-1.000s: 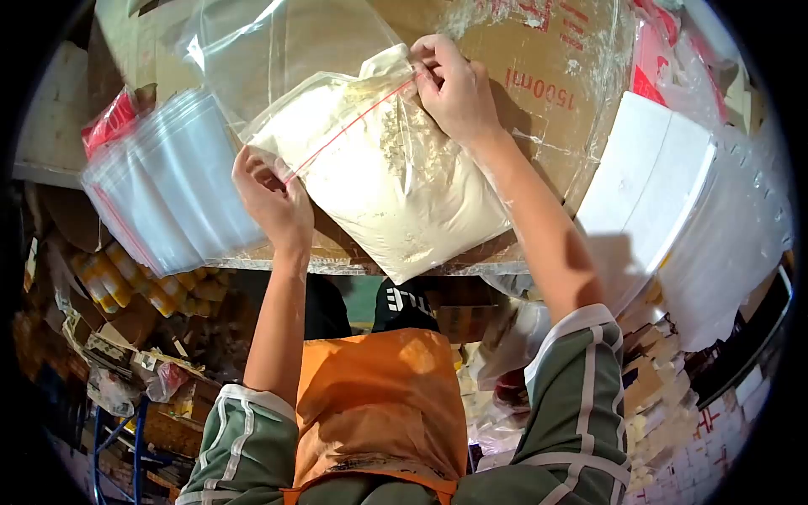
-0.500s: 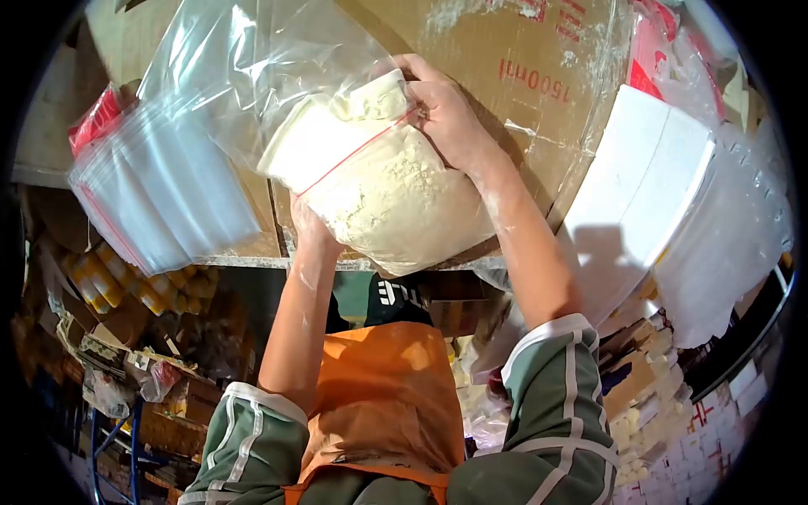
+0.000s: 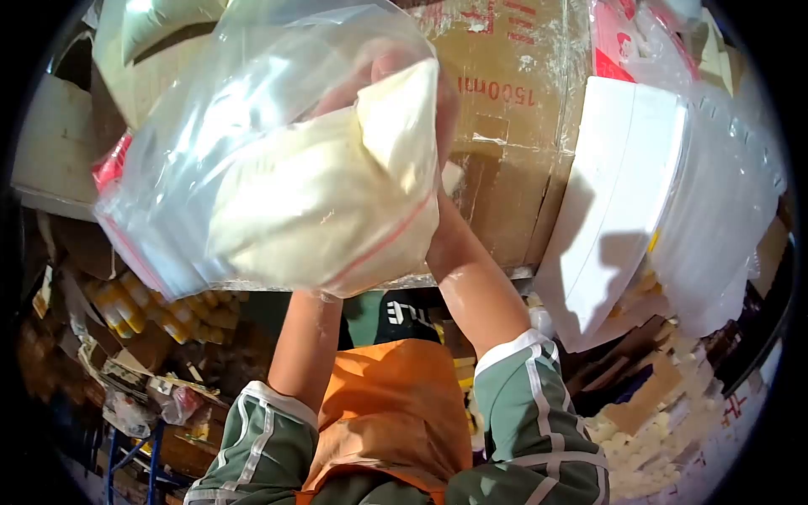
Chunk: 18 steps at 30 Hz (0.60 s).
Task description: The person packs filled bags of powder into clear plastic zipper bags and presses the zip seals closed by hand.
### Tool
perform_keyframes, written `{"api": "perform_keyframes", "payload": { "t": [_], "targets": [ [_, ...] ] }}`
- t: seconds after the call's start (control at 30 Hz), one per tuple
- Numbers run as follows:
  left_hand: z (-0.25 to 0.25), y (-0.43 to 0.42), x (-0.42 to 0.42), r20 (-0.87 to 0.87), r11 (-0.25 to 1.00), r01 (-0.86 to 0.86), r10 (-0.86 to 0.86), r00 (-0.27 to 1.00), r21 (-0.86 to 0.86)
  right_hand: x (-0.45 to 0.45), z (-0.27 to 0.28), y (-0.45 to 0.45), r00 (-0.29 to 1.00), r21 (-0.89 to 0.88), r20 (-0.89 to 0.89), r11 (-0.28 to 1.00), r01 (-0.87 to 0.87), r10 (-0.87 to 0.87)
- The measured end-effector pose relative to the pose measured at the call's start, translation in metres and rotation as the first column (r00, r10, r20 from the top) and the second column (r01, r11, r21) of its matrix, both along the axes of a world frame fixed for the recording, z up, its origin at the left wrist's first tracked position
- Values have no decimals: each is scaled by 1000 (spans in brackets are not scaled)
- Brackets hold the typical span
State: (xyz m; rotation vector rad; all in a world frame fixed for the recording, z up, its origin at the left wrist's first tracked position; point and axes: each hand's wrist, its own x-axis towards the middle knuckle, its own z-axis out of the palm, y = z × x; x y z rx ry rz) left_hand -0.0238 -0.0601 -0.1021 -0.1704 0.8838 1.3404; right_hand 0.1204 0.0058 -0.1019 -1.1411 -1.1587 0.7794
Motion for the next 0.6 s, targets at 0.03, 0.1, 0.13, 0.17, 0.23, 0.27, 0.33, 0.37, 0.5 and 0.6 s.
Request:
{"api": "perform_keyframes", "payload": {
  "t": [0.03, 0.1, 0.13, 0.17, 0.23, 0.27, 0.33, 0.37, 0.5, 0.6],
  "targets": [
    [1, 8, -5, -85, 998, 36, -32, 996, 42, 0, 8, -2, 998, 79, 59, 997, 27, -32],
    [6, 19, -14, -244, 987, 110, -79, 967, 116, -1, 18, -4, 987, 193, 141, 980, 53, -81],
    [8, 23, -17, -321, 978, 148, -94, 943, 149, 0, 17, -2, 980, 223, 169, 973, 64, -103],
    [10, 27, -19, -390, 966, 182, -99, 915, 182, 1, 16, 1, 976, 248, 187, 966, 65, -113],
    [13, 32, -23, -514, 940, 247, -96, 852, 234, 3, 15, 2, 971, 281, 195, 957, 77, -136],
    [13, 33, -25, -561, 930, 269, -86, 823, 252, 5, 12, 1, 972, 284, 193, 956, 74, -133],
    [9, 40, -27, -644, 902, 321, -65, 762, 289, 9, 9, -10, 986, 183, 110, 978, 102, -124],
    [7, 44, -28, -678, 890, 343, -53, 733, 301, 9, 3, -18, 993, 68, 16, 991, 118, -119],
    [-6, 49, -37, -780, 840, 448, -49, 624, 306, 7, -20, -52, 949, -289, -271, 954, 83, -164],
    [-22, 42, -48, -822, 800, 528, -81, 564, 283, 10, -38, -70, 981, -352, 12, 917, 186, -194]
  ]
}}
